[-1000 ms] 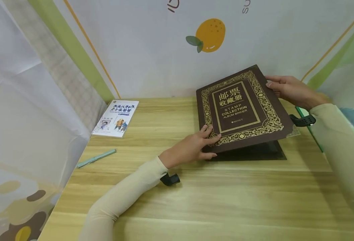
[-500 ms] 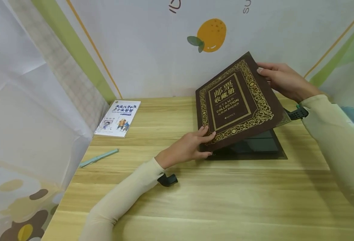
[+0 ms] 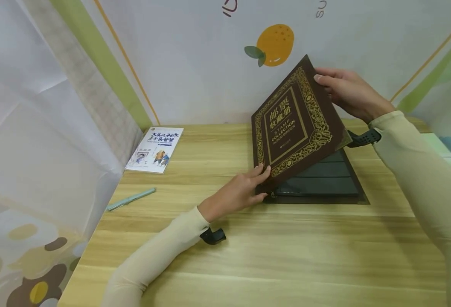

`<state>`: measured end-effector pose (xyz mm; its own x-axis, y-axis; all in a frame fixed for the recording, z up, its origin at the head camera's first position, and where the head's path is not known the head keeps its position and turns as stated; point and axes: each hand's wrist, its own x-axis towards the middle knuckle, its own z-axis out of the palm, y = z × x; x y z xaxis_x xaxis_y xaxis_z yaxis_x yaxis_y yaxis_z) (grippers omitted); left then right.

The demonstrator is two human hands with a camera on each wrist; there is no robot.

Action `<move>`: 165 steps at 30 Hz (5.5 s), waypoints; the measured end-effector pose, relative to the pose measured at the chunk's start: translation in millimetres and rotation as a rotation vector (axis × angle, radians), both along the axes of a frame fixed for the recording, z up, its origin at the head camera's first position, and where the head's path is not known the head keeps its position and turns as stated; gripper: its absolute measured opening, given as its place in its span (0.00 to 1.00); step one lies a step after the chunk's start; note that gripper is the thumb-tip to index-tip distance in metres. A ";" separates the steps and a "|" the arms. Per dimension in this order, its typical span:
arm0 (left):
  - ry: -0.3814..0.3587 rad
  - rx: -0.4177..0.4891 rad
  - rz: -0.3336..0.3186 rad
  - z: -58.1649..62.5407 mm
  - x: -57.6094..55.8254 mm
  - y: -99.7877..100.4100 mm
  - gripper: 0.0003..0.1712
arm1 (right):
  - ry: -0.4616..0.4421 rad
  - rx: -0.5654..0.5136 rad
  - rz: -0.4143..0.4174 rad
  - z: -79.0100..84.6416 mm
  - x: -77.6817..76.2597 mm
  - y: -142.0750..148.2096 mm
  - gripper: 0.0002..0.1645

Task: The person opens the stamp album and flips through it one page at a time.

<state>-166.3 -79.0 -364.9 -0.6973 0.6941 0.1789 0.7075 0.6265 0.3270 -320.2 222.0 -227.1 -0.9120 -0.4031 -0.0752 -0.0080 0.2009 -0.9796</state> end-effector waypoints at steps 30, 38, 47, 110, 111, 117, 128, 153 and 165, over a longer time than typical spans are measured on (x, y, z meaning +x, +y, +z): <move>-0.307 0.415 0.332 166.6 -37.4 11.1 0.40 | 0.121 0.010 0.044 27.7 2.5 -91.4 0.44; -0.207 0.177 0.380 194.3 -52.1 16.2 0.35 | 0.074 0.011 0.168 31.6 6.2 -113.1 0.35; -0.333 0.382 0.400 182.7 -49.0 -14.1 0.22 | 0.176 0.247 0.252 8.9 12.5 -92.4 0.33; -0.371 -0.080 0.698 38.3 -26.2 -197.6 0.46 | 0.202 0.881 0.255 -156.5 20.3 46.8 0.64; -0.368 -0.084 0.698 35.3 -26.2 -196.3 0.47 | 0.202 0.880 0.256 -156.1 20.6 46.9 0.64; -0.380 -0.159 0.697 20.8 -26.7 -185.1 0.59 | 0.190 0.865 0.249 -155.5 25.3 50.2 0.64; -0.227 -0.281 0.616 7.4 -24.3 -149.6 0.48 | 0.189 0.875 0.238 -156.5 28.1 55.5 0.64; -0.391 -0.400 0.567 12.4 -29.7 -97.2 0.43 | 0.159 0.848 0.225 -156.6 34.8 59.9 0.64; -0.342 -0.362 0.470 22.1 -17.2 -36.4 0.46 | 0.163 0.849 0.227 -158.8 32.3 56.7 0.65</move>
<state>-183.5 -115.4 -342.8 -0.9152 0.2781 -0.2916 0.2277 0.9540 0.1953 -287.9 278.6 -385.9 -0.8426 -0.4427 -0.3067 -0.2619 0.8344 -0.4849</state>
